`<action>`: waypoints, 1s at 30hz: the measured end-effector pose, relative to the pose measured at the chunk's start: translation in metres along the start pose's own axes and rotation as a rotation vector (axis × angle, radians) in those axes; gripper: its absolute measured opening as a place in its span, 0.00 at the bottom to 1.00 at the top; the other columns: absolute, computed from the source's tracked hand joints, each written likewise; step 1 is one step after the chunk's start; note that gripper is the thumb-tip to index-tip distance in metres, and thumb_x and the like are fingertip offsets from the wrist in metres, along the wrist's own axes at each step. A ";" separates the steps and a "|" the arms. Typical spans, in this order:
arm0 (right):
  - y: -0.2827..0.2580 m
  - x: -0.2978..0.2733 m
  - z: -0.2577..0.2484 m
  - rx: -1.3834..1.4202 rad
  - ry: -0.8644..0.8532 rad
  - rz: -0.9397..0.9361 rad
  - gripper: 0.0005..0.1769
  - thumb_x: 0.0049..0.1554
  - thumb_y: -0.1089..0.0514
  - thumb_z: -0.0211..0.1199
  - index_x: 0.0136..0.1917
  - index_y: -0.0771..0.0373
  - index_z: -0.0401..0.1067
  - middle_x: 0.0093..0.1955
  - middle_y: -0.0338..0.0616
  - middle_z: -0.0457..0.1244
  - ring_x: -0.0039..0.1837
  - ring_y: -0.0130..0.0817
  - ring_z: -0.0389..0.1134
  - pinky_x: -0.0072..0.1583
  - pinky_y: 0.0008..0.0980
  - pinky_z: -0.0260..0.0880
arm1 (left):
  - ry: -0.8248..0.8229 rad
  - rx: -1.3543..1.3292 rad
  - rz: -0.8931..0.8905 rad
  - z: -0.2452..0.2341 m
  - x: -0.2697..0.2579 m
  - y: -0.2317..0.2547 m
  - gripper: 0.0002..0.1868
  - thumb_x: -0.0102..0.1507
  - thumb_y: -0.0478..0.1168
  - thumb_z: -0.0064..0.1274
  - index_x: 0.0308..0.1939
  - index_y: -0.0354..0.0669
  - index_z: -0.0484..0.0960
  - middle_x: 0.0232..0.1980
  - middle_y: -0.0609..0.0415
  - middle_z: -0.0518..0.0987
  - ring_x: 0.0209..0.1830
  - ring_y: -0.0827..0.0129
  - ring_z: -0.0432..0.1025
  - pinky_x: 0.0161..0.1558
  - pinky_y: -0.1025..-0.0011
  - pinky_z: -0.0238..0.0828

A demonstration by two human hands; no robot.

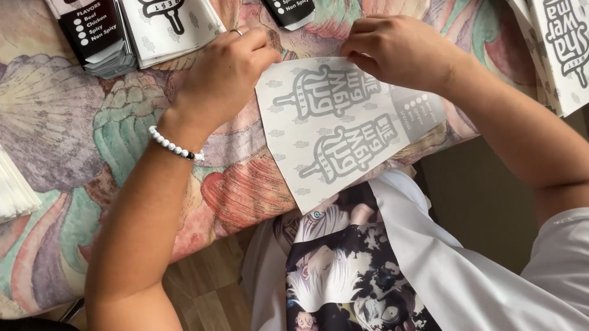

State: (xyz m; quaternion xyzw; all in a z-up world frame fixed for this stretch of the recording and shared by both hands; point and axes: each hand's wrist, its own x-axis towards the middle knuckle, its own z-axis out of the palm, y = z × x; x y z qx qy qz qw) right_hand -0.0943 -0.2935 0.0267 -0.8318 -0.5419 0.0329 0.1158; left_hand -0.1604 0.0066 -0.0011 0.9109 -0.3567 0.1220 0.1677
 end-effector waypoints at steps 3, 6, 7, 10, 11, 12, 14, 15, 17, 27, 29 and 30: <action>0.000 0.004 -0.007 -0.009 -0.089 0.037 0.09 0.65 0.64 0.63 0.57 0.63 0.80 0.49 0.43 0.70 0.45 0.42 0.73 0.42 0.42 0.77 | 0.012 0.062 0.043 -0.003 -0.003 0.000 0.08 0.63 0.24 0.57 0.42 0.38 0.86 0.37 0.51 0.75 0.28 0.66 0.70 0.33 0.71 0.74; -0.006 0.006 -0.014 -0.078 -0.093 -0.045 0.17 0.61 0.67 0.63 0.63 0.60 0.77 0.47 0.42 0.69 0.41 0.40 0.72 0.39 0.38 0.79 | 0.016 0.102 0.054 -0.005 -0.002 0.004 0.04 0.64 0.29 0.61 0.40 0.42 0.86 0.34 0.55 0.76 0.27 0.70 0.70 0.34 0.73 0.74; -0.006 0.005 -0.012 -0.075 -0.092 -0.044 0.17 0.61 0.67 0.63 0.63 0.60 0.77 0.47 0.42 0.69 0.41 0.40 0.72 0.39 0.38 0.79 | 0.012 0.102 0.054 -0.006 -0.002 0.003 0.04 0.64 0.29 0.61 0.40 0.42 0.86 0.34 0.55 0.76 0.27 0.70 0.70 0.34 0.73 0.74; -0.009 0.001 -0.008 -0.186 -0.118 -0.070 0.24 0.62 0.64 0.62 0.71 0.58 0.73 0.47 0.41 0.68 0.46 0.42 0.70 0.44 0.41 0.76 | 0.024 0.126 0.065 -0.004 -0.001 0.003 0.09 0.63 0.35 0.62 0.48 0.48 0.88 0.37 0.57 0.77 0.33 0.66 0.72 0.40 0.68 0.76; -0.011 0.000 -0.007 -0.245 -0.123 -0.087 0.27 0.61 0.66 0.60 0.73 0.57 0.71 0.47 0.38 0.67 0.46 0.40 0.70 0.44 0.39 0.77 | 0.033 0.150 0.074 -0.005 0.000 0.004 0.08 0.64 0.36 0.62 0.47 0.48 0.88 0.34 0.59 0.77 0.32 0.67 0.72 0.38 0.69 0.75; -0.014 0.000 -0.007 -0.305 -0.129 -0.103 0.29 0.61 0.68 0.58 0.75 0.56 0.70 0.47 0.36 0.66 0.46 0.37 0.69 0.44 0.36 0.78 | 0.042 0.175 0.083 -0.006 0.002 0.005 0.07 0.65 0.37 0.63 0.46 0.49 0.88 0.31 0.61 0.76 0.30 0.67 0.72 0.35 0.69 0.74; -0.015 -0.003 -0.002 -0.350 -0.148 -0.109 0.31 0.60 0.68 0.58 0.76 0.55 0.69 0.47 0.35 0.66 0.45 0.35 0.66 0.43 0.34 0.76 | 0.034 0.195 0.081 -0.004 0.003 0.006 0.03 0.66 0.39 0.62 0.43 0.47 0.87 0.29 0.62 0.74 0.30 0.67 0.71 0.36 0.70 0.74; -0.015 -0.004 -0.001 -0.405 -0.164 -0.116 0.33 0.60 0.69 0.57 0.77 0.54 0.67 0.47 0.34 0.66 0.44 0.34 0.64 0.42 0.32 0.75 | 0.033 0.222 0.081 -0.003 0.004 0.005 0.04 0.67 0.40 0.62 0.40 0.45 0.86 0.27 0.63 0.72 0.30 0.67 0.71 0.36 0.70 0.75; -0.018 -0.004 -0.001 -0.421 -0.156 -0.116 0.32 0.60 0.68 0.57 0.76 0.53 0.68 0.47 0.34 0.66 0.44 0.33 0.64 0.41 0.32 0.74 | 0.030 0.209 0.082 -0.003 0.004 0.005 0.04 0.67 0.41 0.62 0.40 0.46 0.87 0.26 0.63 0.72 0.30 0.67 0.71 0.39 0.68 0.76; -0.022 -0.002 0.002 -0.475 -0.153 -0.108 0.32 0.60 0.67 0.55 0.77 0.52 0.68 0.44 0.34 0.65 0.43 0.31 0.63 0.40 0.30 0.74 | 0.007 0.097 0.021 0.001 0.006 0.010 0.17 0.68 0.43 0.64 0.27 0.43 0.78 0.25 0.59 0.73 0.29 0.67 0.70 0.62 0.58 0.74; -0.025 0.001 0.000 -0.482 -0.185 -0.097 0.35 0.60 0.67 0.56 0.80 0.50 0.64 0.42 0.34 0.64 0.42 0.31 0.62 0.38 0.30 0.73 | 0.024 0.110 0.035 0.001 0.006 0.011 0.17 0.67 0.42 0.64 0.27 0.42 0.79 0.25 0.59 0.73 0.29 0.67 0.69 0.60 0.58 0.75; -0.026 0.003 -0.002 -0.490 -0.217 -0.086 0.39 0.60 0.67 0.56 0.83 0.47 0.60 0.41 0.33 0.63 0.41 0.30 0.61 0.36 0.29 0.72 | 0.041 0.123 0.049 0.002 0.007 0.011 0.16 0.67 0.42 0.65 0.27 0.42 0.79 0.25 0.60 0.74 0.29 0.67 0.69 0.58 0.59 0.76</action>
